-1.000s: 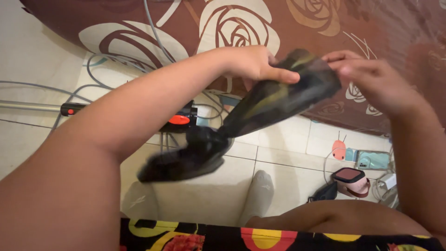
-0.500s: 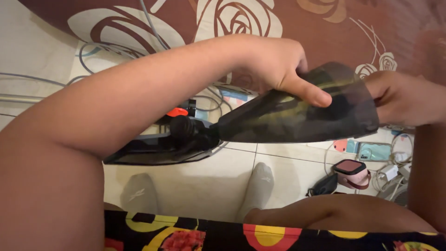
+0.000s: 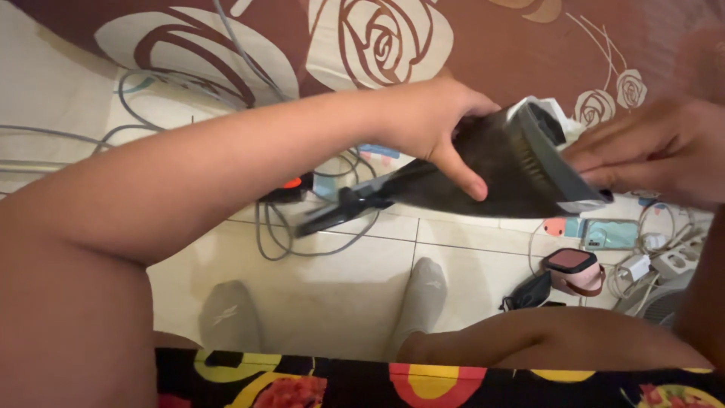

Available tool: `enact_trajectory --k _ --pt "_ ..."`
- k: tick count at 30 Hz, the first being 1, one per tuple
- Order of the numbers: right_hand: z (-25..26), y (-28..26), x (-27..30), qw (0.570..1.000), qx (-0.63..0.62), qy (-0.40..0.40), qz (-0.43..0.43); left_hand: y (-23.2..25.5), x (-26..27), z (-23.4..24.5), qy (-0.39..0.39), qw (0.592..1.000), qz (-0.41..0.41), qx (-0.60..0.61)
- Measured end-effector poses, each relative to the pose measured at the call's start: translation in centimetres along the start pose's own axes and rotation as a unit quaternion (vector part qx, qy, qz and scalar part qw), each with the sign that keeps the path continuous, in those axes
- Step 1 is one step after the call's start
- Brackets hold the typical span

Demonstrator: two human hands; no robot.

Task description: Cleaning a vacuum cleaner filter with a tissue and then assembling the vacuum cleaner.

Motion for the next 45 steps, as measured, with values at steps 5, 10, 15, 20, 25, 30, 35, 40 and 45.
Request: enact_trajectory --k 5,10,15,20,25,30,35,40,45 --pt "-0.5 -3.0 -0.9 0.977 0.213 0.029 -0.002 -3.0 -0.6 -2.1 0.074 0.995 -0.055 0.023" --pt "0.0 -5.3 -1.3 0.937 0.336 0.073 0.064 -3.8 -0.5 -2.3 0.108 0.991 -0.035 0.068" --pt "2.5 -3.4 0.7 0.972 0.175 0.116 0.102 -2.4 0.9 -2.8 0.082 0.992 -0.091 0.022" --pt "0.7 -1.9 -0.8 0.976 0.207 0.064 0.018 -4.1 2.3 -3.8 0.035 0.997 -0.049 0.057" --pt "-3.1 -3.9 -4.3 0.975 0.216 0.044 0.014 -6.4 3.4 -3.8 0.038 0.994 -0.059 0.088" --pt "-6.4 -6.0 -5.9 0.917 0.343 0.074 0.187 -7.0 3.1 -3.3 0.003 1.0 0.019 0.016" --pt "-5.9 -4.8 -5.0 0.933 0.327 0.098 0.113 -5.6 3.1 -3.4 -0.044 0.995 0.086 0.035" --pt "-6.4 -4.8 -2.9 0.926 0.326 0.132 0.138 -5.3 2.8 -3.5 -0.042 0.995 0.08 0.04" --pt "-6.4 -1.3 -1.0 0.939 0.264 0.207 0.084 -5.4 2.9 -3.6 -0.073 0.988 0.108 0.082"
Point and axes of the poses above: each hand's wrist, its own x-axis away from the middle knuckle, its own z-axis out of the back of the hand, y = z × x, the point moved 9 cm from there along -x, towards the middle knuckle, and after that the axes turned 1 degree about z, right-handed, at the moved point
